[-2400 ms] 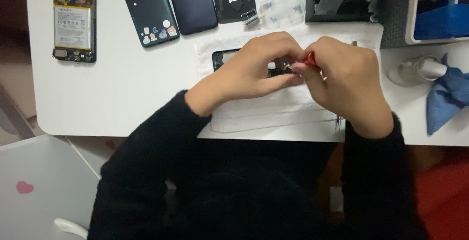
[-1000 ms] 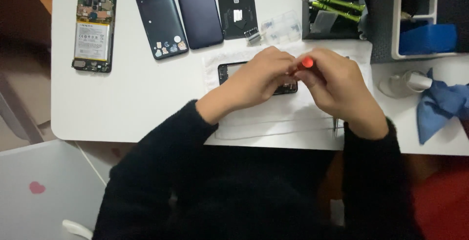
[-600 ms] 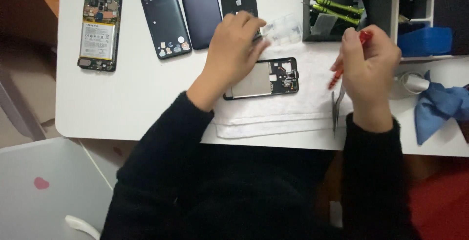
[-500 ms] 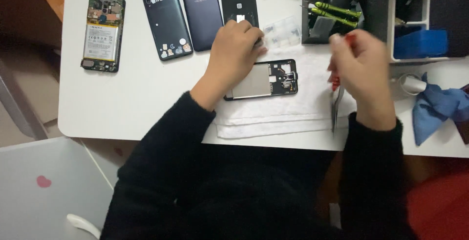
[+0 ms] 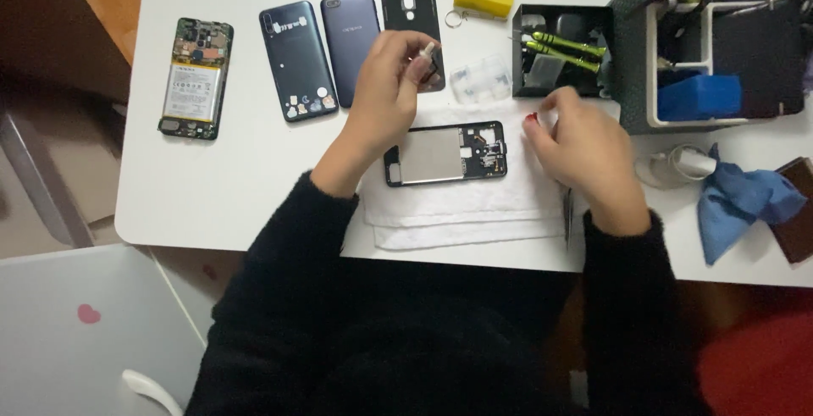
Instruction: A person is disassembling and repairing a smartphone using precision tools like tweezers and a screwdriver on a white workspace.
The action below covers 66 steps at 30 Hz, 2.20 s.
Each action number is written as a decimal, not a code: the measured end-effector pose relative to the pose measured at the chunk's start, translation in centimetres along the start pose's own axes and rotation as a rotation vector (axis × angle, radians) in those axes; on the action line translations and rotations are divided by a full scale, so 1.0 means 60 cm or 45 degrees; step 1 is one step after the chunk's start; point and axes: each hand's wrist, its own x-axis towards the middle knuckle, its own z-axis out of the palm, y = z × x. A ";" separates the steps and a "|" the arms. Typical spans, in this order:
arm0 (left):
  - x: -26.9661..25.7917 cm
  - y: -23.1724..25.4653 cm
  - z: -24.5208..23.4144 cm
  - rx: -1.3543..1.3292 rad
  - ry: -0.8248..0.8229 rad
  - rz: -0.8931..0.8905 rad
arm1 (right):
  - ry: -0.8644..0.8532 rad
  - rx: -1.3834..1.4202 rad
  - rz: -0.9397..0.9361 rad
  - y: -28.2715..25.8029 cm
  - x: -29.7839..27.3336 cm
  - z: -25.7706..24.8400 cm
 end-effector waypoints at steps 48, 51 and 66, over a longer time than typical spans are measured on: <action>-0.180 0.048 -0.288 1.263 0.620 -0.838 | 0.624 0.191 -0.577 0.004 0.028 0.069; -0.174 0.054 -0.290 1.178 0.687 -0.776 | 0.675 0.233 -0.529 0.012 0.032 0.076; -0.213 -0.008 -0.293 1.250 0.487 -0.747 | 0.527 0.440 -0.443 -0.007 0.008 0.033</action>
